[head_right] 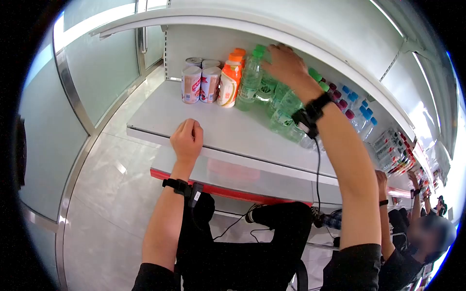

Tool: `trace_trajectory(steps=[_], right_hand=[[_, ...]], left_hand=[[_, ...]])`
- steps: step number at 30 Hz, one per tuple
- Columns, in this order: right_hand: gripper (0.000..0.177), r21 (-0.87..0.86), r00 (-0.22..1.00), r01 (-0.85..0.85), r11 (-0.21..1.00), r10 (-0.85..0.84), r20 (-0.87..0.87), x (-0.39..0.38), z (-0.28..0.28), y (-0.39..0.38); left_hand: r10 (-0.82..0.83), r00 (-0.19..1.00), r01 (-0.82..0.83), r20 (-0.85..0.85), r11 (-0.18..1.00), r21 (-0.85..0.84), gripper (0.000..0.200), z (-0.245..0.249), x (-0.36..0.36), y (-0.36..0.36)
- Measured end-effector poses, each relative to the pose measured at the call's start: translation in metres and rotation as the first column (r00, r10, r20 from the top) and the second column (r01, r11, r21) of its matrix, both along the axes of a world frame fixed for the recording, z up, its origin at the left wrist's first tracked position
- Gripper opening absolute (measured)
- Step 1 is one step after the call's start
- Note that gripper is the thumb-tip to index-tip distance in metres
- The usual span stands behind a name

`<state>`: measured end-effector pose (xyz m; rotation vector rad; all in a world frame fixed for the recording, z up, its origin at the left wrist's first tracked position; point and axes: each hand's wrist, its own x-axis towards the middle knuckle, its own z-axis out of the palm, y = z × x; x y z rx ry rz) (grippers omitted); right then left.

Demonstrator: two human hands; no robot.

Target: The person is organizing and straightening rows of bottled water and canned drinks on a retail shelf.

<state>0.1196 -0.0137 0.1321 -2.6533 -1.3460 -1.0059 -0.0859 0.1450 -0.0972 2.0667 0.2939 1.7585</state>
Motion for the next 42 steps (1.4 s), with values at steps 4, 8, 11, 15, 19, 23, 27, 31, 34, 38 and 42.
trace_trajectory(steps=[4, 8, 11, 15, 19, 23, 27, 31, 34, 38, 42], right_hand=[[0.068, 0.042, 0.987, -0.080, 0.996, 0.085, -0.137, 0.013, -0.015, 0.035], [0.058, 0.028, 0.982, -0.022, 0.999, 0.027, -0.187, -0.002, -0.011, 0.040], [0.045, -0.004, 0.971, -0.100, 0.995, 0.097, -0.219, -0.015, -0.005, 0.024], [0.037, 0.080, 0.943, -0.244, 0.967, 0.256, -0.211, -0.058, -0.018, -0.014], [0.034, 0.146, 0.934, -0.206, 0.968, 0.239, -0.265, -0.092, -0.018, -0.061], [0.034, 0.214, 0.923, -0.160, 0.964, 0.223, -0.315, -0.113, -0.013, -0.104], [0.037, 0.385, 0.904, -0.015, 0.923, 0.177, -0.389, -0.111, -0.009, -0.141], [0.045, 0.483, 0.969, -0.042, 0.874, 0.153, -0.193, -0.076, -0.036, -0.163], [0.056, 0.626, 0.996, -0.009, 0.779, 0.064, -0.065, -0.059, -0.068, -0.161], [0.073, 0.752, 0.999, -0.014, 0.659, 0.039, -0.015, -0.064, -0.087, -0.157], [0.079, 0.806, 0.993, 0.080, 0.586, 0.024, -0.116, -0.076, -0.126, -0.154]], left_hand=[[-0.006, 1.000, 0.006, 0.004, 1.000, 0.003, 0.012, 0.003, -0.001, -0.001], [0.006, 1.000, -0.006, -0.002, 1.000, 0.006, 0.010, 0.000, -0.001, 0.000], [-0.013, 0.999, 0.012, -0.031, 0.999, -0.031, 0.011, 0.001, -0.004, -0.003], [-0.019, 1.000, 0.018, -0.021, 0.999, -0.046, 0.013, 0.002, -0.003, -0.003], [-0.020, 0.999, 0.018, -0.049, 0.998, -0.059, 0.014, 0.002, -0.004, -0.003], [-0.016, 1.000, 0.015, -0.015, 1.000, -0.022, 0.015, 0.002, -0.002, -0.001], [-0.008, 1.000, 0.008, -0.018, 0.999, -0.041, 0.015, -0.001, 0.001, -0.001], [-0.033, 0.998, 0.033, -0.045, 0.999, -0.017, 0.015, -0.004, 0.003, 0.000], [-0.010, 0.998, 0.013, -0.062, 0.999, 0.044, 0.013, -0.003, 0.003, -0.003], [-0.038, 0.985, 0.032, -0.166, 0.999, -0.042, 0.011, 0.002, -0.001, -0.017], [-0.225, 0.946, 0.248, -0.235, 0.966, 0.073, 0.022, 0.017, 0.021, -0.047]])
